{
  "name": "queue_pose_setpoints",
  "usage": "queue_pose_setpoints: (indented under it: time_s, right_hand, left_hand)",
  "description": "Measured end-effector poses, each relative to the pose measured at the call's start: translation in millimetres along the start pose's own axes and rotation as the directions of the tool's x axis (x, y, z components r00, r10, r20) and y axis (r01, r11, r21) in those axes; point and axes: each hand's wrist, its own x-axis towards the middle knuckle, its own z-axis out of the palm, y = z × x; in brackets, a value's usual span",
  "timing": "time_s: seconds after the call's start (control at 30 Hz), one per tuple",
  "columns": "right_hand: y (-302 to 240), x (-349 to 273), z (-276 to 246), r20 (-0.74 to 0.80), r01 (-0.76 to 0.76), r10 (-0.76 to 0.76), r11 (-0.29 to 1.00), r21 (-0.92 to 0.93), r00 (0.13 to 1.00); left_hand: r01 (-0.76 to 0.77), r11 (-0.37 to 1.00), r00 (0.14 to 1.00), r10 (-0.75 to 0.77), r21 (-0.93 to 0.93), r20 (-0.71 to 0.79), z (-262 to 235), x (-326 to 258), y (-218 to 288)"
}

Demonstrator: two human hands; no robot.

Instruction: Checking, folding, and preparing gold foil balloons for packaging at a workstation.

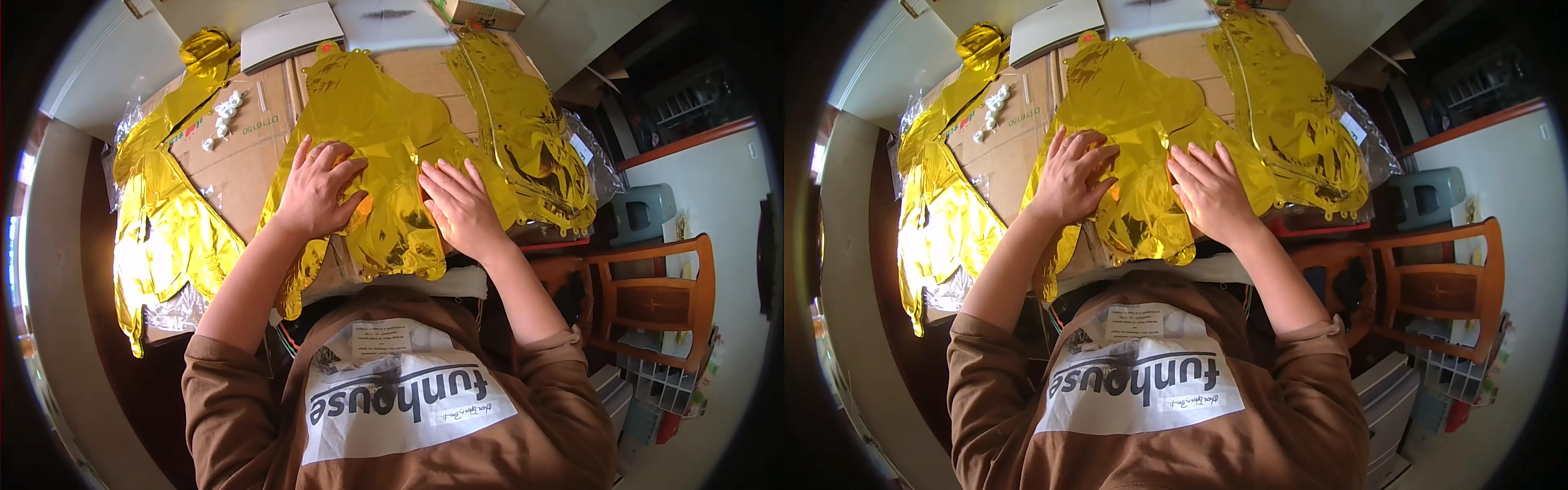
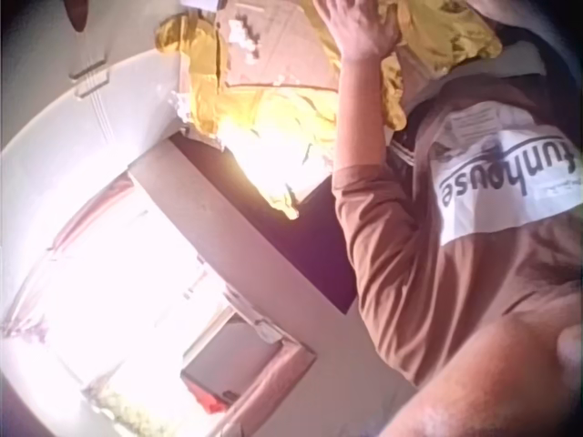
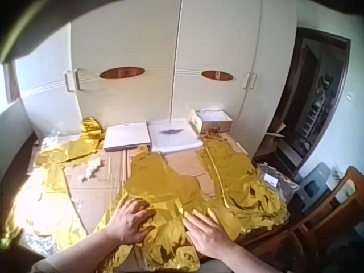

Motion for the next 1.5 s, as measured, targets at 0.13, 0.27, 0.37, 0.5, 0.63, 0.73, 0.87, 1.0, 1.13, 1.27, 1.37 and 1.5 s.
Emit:
queue_pose_setpoints:
  time_s: [0.13,0.27,0.37,0.5,0.63,0.73,0.87,1.0,1.13,1.27,1.37,1.5]
  right_hand:
    - [0,0,-2,0.009,0.024,-0.024,0.999,-0.049,1.0]
    - [-1,2,-5,0.045,0.08,-0.076,0.993,-0.084,0.996]
    - [1,3,-6,0.065,0.108,-0.101,0.988,-0.114,0.993]
    - [1,4,-7,0.092,0.133,-0.121,0.982,-0.136,0.988]
    - [0,4,-7,0.124,0.153,-0.133,0.973,-0.171,0.983]
    - [-2,6,-9,0.116,0.169,-0.149,0.967,-0.192,0.982]
    - [-5,4,-16,0.04,0.167,-0.164,0.983,-0.079,0.986]
    - [-6,-4,-16,0.053,0.219,-0.215,0.971,-0.091,0.975]
    - [-8,-6,-15,0.046,0.214,-0.211,0.972,-0.095,0.976]
    - [-7,-6,-14,0.06,0.201,-0.196,0.976,-0.085,0.979]
    - [-8,-7,-15,0.062,0.19,-0.186,0.98,-0.067,0.981]
    - [-9,-5,-17,0.069,0.179,-0.175,0.982,-0.056,0.982]
  left_hand:
    - [-0.002,1.0,1.0,0.002,0.008,0.002,0,0,0]
    - [0.006,1.0,1.0,-0.006,0.003,0.007,-2,1,2]
    - [0.002,1.0,1.0,-0.002,0.01,0.005,-1,2,1]
    - [0.006,1.0,1.0,-0.006,-0.001,0.007,-2,2,2]
    - [0.011,1.0,1.0,-0.01,-0.019,0.014,-4,3,3]
    - [0.012,1.0,1.0,-0.011,-0.027,0.021,-5,3,3]
    - [0.01,1.0,1.0,-0.009,-0.022,0.021,-4,3,3]
    - [0.0,1.0,1.0,0.0,-0.013,0.016,-3,3,2]
    - [0.003,1.0,1.0,-0.002,-0.022,0.029,-4,3,3]
    - [0.02,0.999,0.999,-0.019,-0.026,0.036,-5,4,4]
    - [0.048,0.998,0.997,-0.045,-0.047,0.063,-12,10,5]
    - [-0.071,0.996,0.982,0.059,-0.062,-0.182,-23,24,41]
